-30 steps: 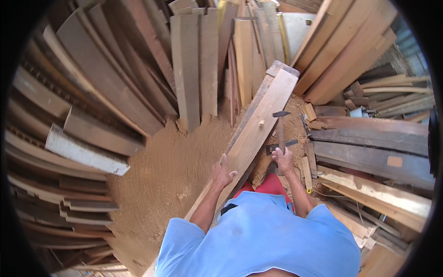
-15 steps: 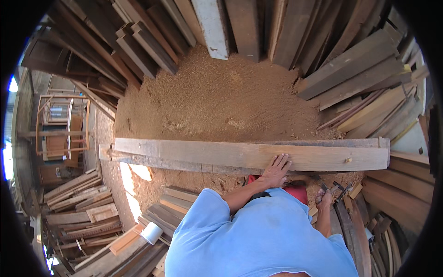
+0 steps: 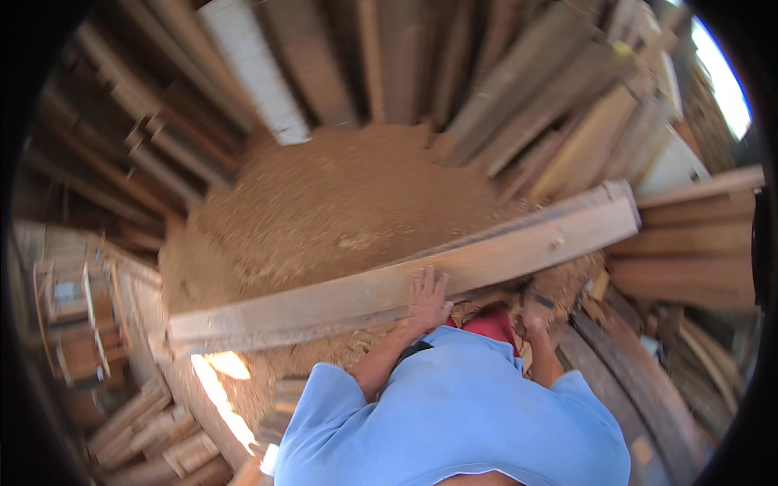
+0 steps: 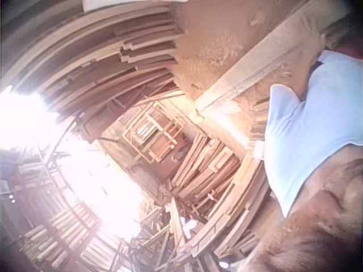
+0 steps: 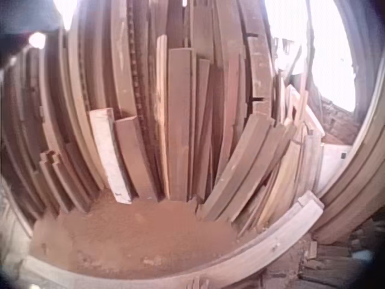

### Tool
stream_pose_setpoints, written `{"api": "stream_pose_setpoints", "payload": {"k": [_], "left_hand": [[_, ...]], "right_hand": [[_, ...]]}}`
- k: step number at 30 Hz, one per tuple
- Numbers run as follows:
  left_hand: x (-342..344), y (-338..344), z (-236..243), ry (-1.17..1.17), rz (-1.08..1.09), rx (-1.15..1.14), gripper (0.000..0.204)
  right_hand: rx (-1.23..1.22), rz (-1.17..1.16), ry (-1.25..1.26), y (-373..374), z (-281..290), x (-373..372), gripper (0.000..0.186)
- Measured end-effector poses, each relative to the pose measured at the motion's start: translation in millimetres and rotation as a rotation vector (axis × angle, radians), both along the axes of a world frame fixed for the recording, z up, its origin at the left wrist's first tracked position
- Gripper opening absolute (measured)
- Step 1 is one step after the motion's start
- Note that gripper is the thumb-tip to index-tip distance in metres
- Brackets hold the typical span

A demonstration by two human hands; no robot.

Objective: The person hammers a wooden peg into a large beam, uses a handsaw to cut the end of the peg, and then uses a power sander on the surface of the wood.

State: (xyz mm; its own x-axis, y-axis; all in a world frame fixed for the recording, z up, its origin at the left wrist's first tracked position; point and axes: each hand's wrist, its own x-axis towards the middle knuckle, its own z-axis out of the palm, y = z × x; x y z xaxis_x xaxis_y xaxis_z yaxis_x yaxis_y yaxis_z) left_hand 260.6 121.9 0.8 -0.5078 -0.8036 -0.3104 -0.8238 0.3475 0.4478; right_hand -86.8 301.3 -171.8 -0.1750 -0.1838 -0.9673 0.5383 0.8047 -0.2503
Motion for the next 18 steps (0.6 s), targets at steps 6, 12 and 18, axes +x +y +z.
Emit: {"api": "stream_pose_setpoints", "payload": {"k": [6,12,18], "left_hand": [[-93,-44,-5,0.078,-0.36,-0.045,0.087],[-207,-77,-8,0.078,-0.527,-0.118,0.098],[-298,-71,-22,-0.156,-0.476,-0.117,0.106]], "right_hand": [[0.075,0.154,0.281,-6,90,36,0.017],[0.098,0.101,0.463,67,24,46,0.026],[0.194,0.052,0.479,82,54,28,0.033]]}}
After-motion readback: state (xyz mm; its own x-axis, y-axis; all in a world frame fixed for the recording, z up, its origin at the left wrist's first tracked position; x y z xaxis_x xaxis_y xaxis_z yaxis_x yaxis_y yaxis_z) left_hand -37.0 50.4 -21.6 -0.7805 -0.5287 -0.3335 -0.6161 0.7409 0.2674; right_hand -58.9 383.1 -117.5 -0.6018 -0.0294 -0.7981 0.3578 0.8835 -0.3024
